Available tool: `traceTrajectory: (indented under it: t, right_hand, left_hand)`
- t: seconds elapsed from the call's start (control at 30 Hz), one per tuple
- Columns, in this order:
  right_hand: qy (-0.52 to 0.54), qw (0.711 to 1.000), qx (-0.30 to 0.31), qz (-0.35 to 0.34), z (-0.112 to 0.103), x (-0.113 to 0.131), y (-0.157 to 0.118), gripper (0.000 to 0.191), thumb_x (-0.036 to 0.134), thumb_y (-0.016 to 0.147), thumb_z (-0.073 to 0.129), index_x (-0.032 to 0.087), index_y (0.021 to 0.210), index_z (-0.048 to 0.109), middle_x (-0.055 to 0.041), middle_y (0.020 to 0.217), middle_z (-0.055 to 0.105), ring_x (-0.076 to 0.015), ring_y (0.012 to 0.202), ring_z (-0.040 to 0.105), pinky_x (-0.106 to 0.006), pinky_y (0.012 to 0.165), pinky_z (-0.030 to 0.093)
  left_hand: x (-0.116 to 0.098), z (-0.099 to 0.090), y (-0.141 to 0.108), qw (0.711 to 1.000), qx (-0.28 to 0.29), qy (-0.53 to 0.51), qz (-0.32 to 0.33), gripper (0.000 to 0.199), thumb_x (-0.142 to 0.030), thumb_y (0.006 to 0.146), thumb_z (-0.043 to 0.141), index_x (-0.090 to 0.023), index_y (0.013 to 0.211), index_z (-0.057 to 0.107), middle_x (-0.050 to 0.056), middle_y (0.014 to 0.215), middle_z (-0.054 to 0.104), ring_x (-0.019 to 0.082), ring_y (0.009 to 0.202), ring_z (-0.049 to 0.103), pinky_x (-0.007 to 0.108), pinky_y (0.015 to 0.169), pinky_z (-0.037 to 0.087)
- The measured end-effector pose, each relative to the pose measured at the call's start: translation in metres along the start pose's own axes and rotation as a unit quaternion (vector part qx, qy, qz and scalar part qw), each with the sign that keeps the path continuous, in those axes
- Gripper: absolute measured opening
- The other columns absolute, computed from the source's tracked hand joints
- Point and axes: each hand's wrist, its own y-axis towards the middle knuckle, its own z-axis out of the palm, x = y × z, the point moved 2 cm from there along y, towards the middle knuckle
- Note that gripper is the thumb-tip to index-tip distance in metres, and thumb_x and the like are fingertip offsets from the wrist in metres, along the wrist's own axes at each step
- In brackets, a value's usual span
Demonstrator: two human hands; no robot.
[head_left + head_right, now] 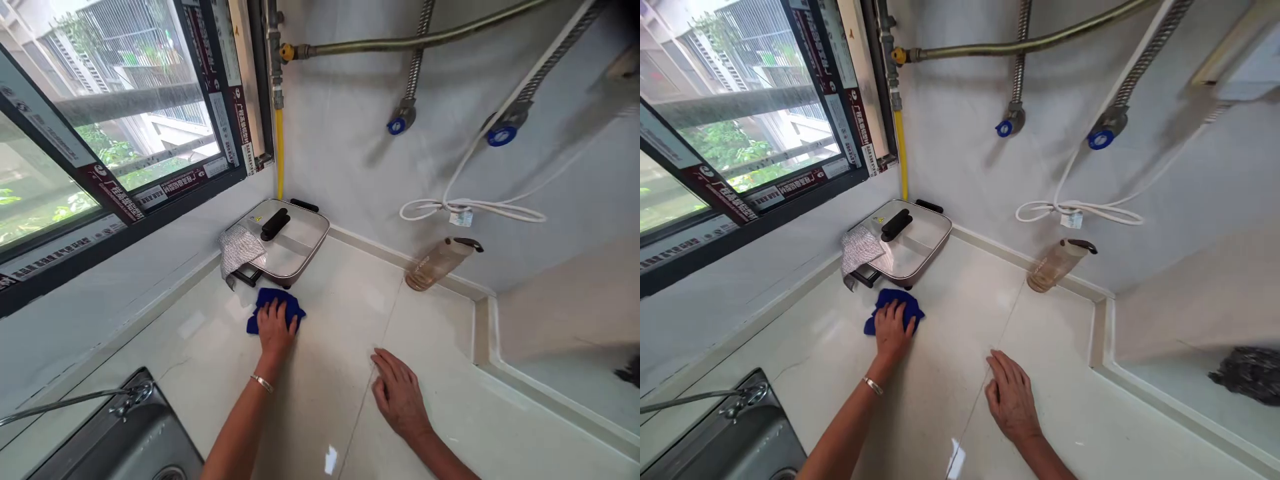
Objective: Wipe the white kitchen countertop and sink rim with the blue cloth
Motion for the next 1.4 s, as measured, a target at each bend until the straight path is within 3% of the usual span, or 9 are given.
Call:
traceTrajectory:
  t: [0.23, 0.37, 0.47, 0.57, 0.73, 0.9, 1.07, 1.23, 1.4]
  right_hand:
    - [0.004, 1.0, -0.027, -0.002, 0.0, 0.002, 0.003, 0.044, 0.02, 0.089, 0.042, 0.021, 0.132, 0.054, -0.0101, 0.14, 0.058, -0.0243, 0.128, 0.053, -0.045, 0.105, 0.042]
    - [0.013, 0.999, -0.04, -0.006, 0.002, 0.002, 0.003, 0.046, 0.017, 0.089, 0.039, 0.021, 0.132, 0.054, -0.01, 0.14, 0.059, -0.0234, 0.128, 0.053, -0.045, 0.104, 0.043]
    - [0.017, 0.999, -0.047, -0.008, 0.002, 0.002, 0.005, 0.047, 0.015, 0.087, 0.038, 0.02, 0.131, 0.055, -0.0102, 0.139, 0.059, -0.023, 0.128, 0.053, -0.045, 0.106, 0.042]
    - [0.024, 0.999, -0.04, -0.002, 0.003, 0.002, 0.006, 0.049, 0.014, 0.085, 0.038, 0.018, 0.131, 0.055, -0.0108, 0.139, 0.059, -0.0229, 0.129, 0.052, -0.046, 0.108, 0.04]
    - [0.048, 0.998, -0.04, 0.018, 0.004, 0.002, 0.007, 0.05, 0.013, 0.084, 0.039, 0.018, 0.13, 0.057, -0.0107, 0.14, 0.059, -0.023, 0.131, 0.051, -0.046, 0.111, 0.037]
    - [0.068, 0.996, -0.05, 0.022, 0.005, 0.003, 0.008, 0.052, 0.014, 0.083, 0.039, 0.019, 0.13, 0.059, -0.0098, 0.14, 0.059, -0.0228, 0.131, 0.051, -0.046, 0.111, 0.039]
    - [0.095, 0.993, -0.052, 0.034, 0.005, 0.003, 0.005, 0.051, 0.016, 0.085, 0.039, 0.022, 0.131, 0.061, -0.0082, 0.14, 0.06, -0.0216, 0.132, 0.052, -0.05, 0.114, 0.041]
    - [0.13, 0.987, -0.028, 0.093, 0.009, 0.025, 0.003, 0.042, 0.03, 0.094, 0.033, 0.02, 0.117, 0.067, -0.0137, 0.133, 0.064, -0.0273, 0.127, 0.057, -0.056, 0.109, 0.045]
    - [0.185, 0.977, 0.068, 0.087, 0.018, 0.073, 0.007, 0.038, 0.04, 0.093, 0.042, 0.025, 0.12, 0.065, -0.0076, 0.119, 0.071, -0.0225, 0.111, 0.066, -0.041, 0.098, 0.054]
  left_hand:
    - [-0.101, 0.01, -0.097, 0.99, 0.026, -0.1, 0.099, 0.049, -0.033, 0.085, 0.066, -0.019, 0.132, 0.062, 0.016, 0.143, 0.057, 0.038, 0.136, 0.047, 0.063, 0.112, 0.04]
    - [-0.13, 0.004, -0.146, 0.98, 0.023, -0.131, 0.149, 0.059, -0.029, 0.085, 0.065, -0.021, 0.141, 0.054, 0.015, 0.148, 0.053, 0.037, 0.138, 0.046, 0.064, 0.113, 0.041]
    - [-0.122, -0.012, -0.167, 0.976, 0.036, -0.122, 0.179, 0.071, -0.023, 0.083, 0.065, -0.02, 0.151, 0.042, 0.017, 0.154, 0.046, 0.035, 0.14, 0.044, 0.063, 0.114, 0.041]
    - [-0.1, -0.028, -0.181, 0.971, 0.049, -0.11, 0.208, 0.075, -0.019, 0.082, 0.066, -0.021, 0.152, 0.039, 0.017, 0.156, 0.042, 0.034, 0.143, 0.042, 0.061, 0.115, 0.041]
    - [-0.068, -0.048, -0.205, 0.97, 0.036, -0.123, 0.207, 0.058, -0.01, 0.086, 0.055, -0.022, 0.143, 0.051, 0.014, 0.148, 0.052, 0.028, 0.141, 0.046, 0.053, 0.114, 0.046]
    - [-0.055, -0.064, -0.218, 0.974, 0.059, -0.157, 0.155, 0.041, -0.012, 0.087, 0.055, -0.027, 0.125, 0.064, 0.01, 0.119, 0.069, 0.025, 0.113, 0.066, 0.046, 0.098, 0.058]
    - [-0.046, -0.077, -0.2, 0.969, 0.067, -0.204, 0.123, 0.029, -0.027, 0.096, 0.049, -0.029, 0.119, 0.067, 0.007, 0.103, 0.074, 0.023, 0.095, 0.071, 0.04, 0.085, 0.061]
    - [-0.028, -0.072, -0.154, 0.983, 0.019, -0.176, 0.054, 0.037, -0.03, 0.097, 0.045, -0.022, 0.129, 0.061, 0.012, 0.121, 0.069, 0.025, 0.113, 0.065, 0.046, 0.098, 0.055]
    - [-0.032, -0.052, -0.142, 0.985, 0.117, -0.114, 0.05, 0.037, -0.026, 0.088, 0.057, -0.018, 0.123, 0.064, 0.013, 0.106, 0.07, 0.028, 0.104, 0.063, 0.045, 0.094, 0.053]
